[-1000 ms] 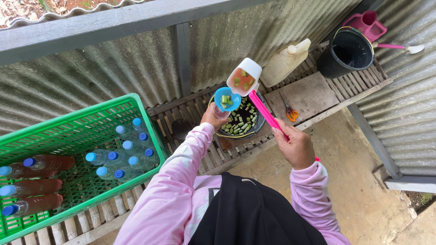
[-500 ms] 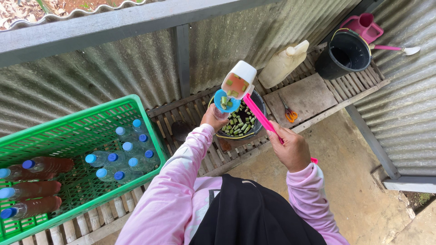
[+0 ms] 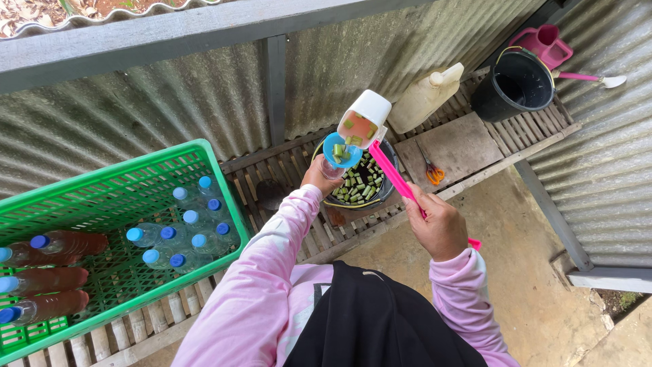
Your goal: The person uses a pink scoop to transfer chopped green vegetables from a black bucket into a clear plastic bottle through a blue funnel. After filling, the person screws on a blue cap and places the bottle into a green crate. The person repeats the process with a second bottle.
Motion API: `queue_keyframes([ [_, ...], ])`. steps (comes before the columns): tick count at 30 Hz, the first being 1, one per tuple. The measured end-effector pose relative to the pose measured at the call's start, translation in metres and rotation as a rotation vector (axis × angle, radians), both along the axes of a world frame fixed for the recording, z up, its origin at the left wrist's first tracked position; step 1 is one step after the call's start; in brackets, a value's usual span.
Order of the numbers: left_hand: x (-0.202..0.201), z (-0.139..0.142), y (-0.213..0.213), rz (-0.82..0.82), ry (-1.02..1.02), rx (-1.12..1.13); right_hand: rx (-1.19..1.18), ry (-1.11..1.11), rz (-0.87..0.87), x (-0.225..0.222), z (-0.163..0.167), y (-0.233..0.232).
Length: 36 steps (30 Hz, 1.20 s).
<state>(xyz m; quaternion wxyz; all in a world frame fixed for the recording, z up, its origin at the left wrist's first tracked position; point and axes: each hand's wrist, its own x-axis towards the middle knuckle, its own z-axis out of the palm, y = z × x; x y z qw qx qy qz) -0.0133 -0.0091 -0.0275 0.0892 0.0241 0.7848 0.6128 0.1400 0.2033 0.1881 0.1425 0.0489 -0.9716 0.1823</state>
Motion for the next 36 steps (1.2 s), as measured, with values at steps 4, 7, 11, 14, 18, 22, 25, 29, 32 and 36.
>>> queue_keyframes([
  [4, 0.0, -0.001, 0.0, 0.002, 0.012, -0.044, -0.016, -0.001, 0.011, 0.001, -0.001, 0.0],
  [7, 0.0, -0.001, 0.0, 0.0, 0.011, -0.028, -0.037, 0.011, 0.024, 0.001, -0.002, -0.001],
  [11, 0.0, 0.0, 0.002, -0.001, -0.031, -0.015, -0.045, 0.004, 0.026, 0.001, -0.002, 0.0],
  [14, 0.0, 0.0, 0.003, 0.005, -0.026, -0.018, -0.037, -0.033, 0.001, 0.002, -0.001, 0.0],
  [18, 0.001, -0.001, 0.003, 0.008, 0.014, -0.002, -0.137, -0.009, 0.029, 0.003, 0.001, 0.002],
  [22, 0.001, 0.0, 0.003, 0.015, -0.003, -0.052, -0.201, 0.018, 0.063, 0.004, 0.003, 0.001],
  [25, 0.002, 0.0, 0.003, 0.007, 0.011, -0.017, -0.18, -0.012, 0.031, 0.006, 0.004, 0.001],
  [29, 0.003, 0.001, 0.002, 0.006, -0.012, -0.016, -0.13, 0.003, 0.009, 0.008, 0.005, 0.001],
  [32, 0.003, 0.002, 0.002, 0.014, 0.003, -0.047, -0.041, 0.017, -0.011, 0.009, 0.005, 0.0],
  [36, 0.004, 0.002, 0.003, 0.022, 0.014, -0.025, -0.014, 0.044, -0.005, 0.01, 0.005, 0.0],
])
